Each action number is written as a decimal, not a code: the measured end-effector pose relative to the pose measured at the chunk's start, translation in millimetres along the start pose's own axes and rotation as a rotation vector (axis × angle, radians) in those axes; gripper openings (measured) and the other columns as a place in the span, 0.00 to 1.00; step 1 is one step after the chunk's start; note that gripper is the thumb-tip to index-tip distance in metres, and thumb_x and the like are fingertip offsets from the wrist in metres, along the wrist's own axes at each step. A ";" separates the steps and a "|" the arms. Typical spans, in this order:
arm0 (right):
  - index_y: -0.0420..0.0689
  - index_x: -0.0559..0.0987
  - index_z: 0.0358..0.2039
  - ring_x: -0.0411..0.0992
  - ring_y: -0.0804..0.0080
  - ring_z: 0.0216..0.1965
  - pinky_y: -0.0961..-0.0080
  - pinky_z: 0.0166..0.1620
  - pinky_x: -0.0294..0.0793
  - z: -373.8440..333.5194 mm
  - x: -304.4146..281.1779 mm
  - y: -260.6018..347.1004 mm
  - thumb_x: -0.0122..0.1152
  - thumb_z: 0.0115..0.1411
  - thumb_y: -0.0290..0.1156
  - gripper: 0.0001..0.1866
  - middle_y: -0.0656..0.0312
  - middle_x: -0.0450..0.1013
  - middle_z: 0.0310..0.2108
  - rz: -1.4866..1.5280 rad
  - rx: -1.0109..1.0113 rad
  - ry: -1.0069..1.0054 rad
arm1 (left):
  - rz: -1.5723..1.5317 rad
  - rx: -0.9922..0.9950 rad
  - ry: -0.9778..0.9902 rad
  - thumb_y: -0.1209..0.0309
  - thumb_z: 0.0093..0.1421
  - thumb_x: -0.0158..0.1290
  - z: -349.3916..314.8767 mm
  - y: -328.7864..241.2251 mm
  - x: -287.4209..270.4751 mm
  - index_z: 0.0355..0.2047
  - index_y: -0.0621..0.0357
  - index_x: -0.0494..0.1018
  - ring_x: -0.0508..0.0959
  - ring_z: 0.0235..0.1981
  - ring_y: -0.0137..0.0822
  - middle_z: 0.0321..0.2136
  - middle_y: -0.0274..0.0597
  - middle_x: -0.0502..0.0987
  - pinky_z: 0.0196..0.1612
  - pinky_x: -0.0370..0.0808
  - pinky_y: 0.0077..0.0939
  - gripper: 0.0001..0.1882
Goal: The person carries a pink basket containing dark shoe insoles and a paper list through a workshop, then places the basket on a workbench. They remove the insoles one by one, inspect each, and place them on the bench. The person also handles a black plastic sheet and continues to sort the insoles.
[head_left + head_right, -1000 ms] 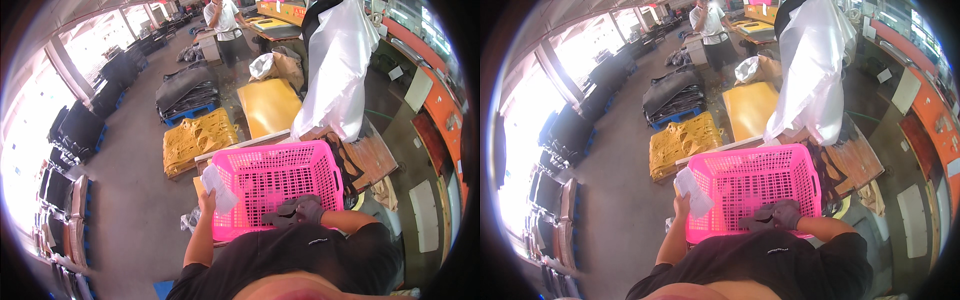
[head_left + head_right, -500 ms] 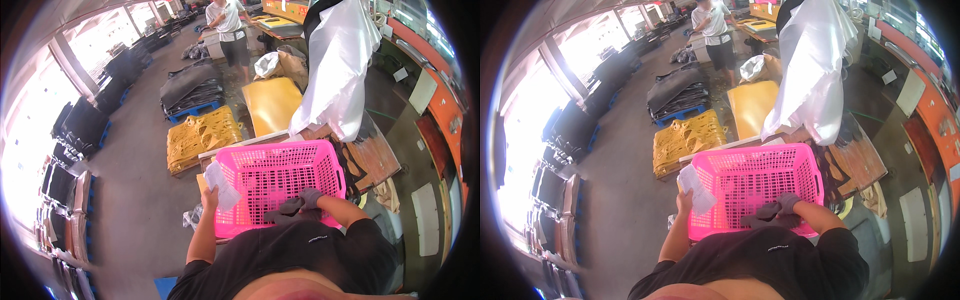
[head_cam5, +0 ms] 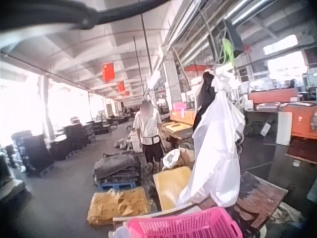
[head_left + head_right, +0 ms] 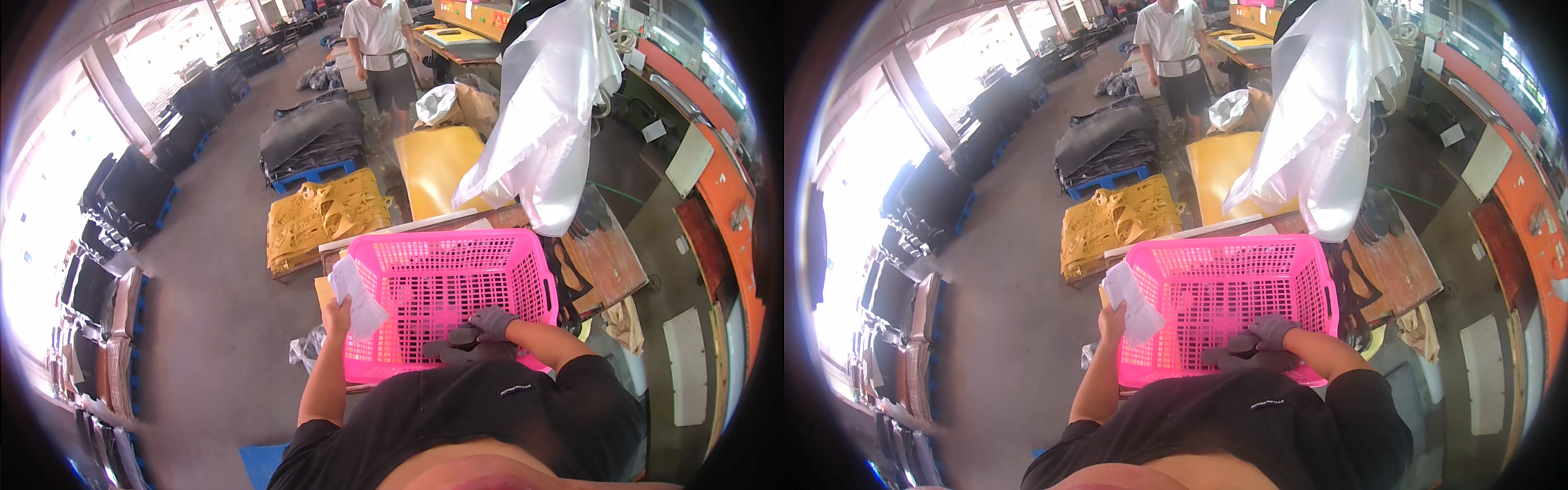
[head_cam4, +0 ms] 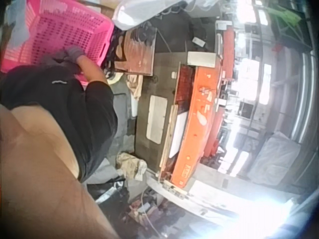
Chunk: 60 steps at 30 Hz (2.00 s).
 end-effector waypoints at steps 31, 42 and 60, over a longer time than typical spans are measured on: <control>0.37 0.70 0.42 0.70 0.56 0.39 0.61 0.41 0.72 -6.5 -198.7 -12.5 0.45 0.59 0.46 0.23 0.51 0.70 0.38 2.514 -0.702 -0.403 | -0.143 0.116 -0.023 0.58 0.54 0.51 14.7 14.2 8.4 0.30 0.68 0.74 0.77 0.32 0.52 0.26 0.58 0.76 0.35 0.70 0.36 0.20; 0.38 0.70 0.42 0.71 0.54 0.40 0.60 0.41 0.73 -0.6 -173.2 -16.9 0.52 0.55 0.45 0.23 0.52 0.70 0.39 2.455 -0.647 -0.411 | -0.250 0.087 -0.010 0.59 0.54 0.51 14.1 18.2 11.8 0.32 0.67 0.74 0.78 0.33 0.47 0.28 0.54 0.77 0.37 0.70 0.33 0.19; 0.37 0.70 0.40 0.73 0.62 0.34 0.70 0.39 0.76 10.9 -169.5 -13.9 0.53 0.56 0.44 0.21 0.53 0.72 0.34 2.340 -0.390 -0.444 | -0.226 0.083 -0.014 0.60 0.54 0.51 13.5 17.7 10.2 0.35 0.65 0.75 0.78 0.34 0.44 0.29 0.52 0.78 0.38 0.71 0.32 0.19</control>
Point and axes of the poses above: each hand's wrist, its own z-axis towards the middle knuckle, its own x-axis out of the palm, y = z × x, the point moved 8 cm from there along z, towards the middle knuckle
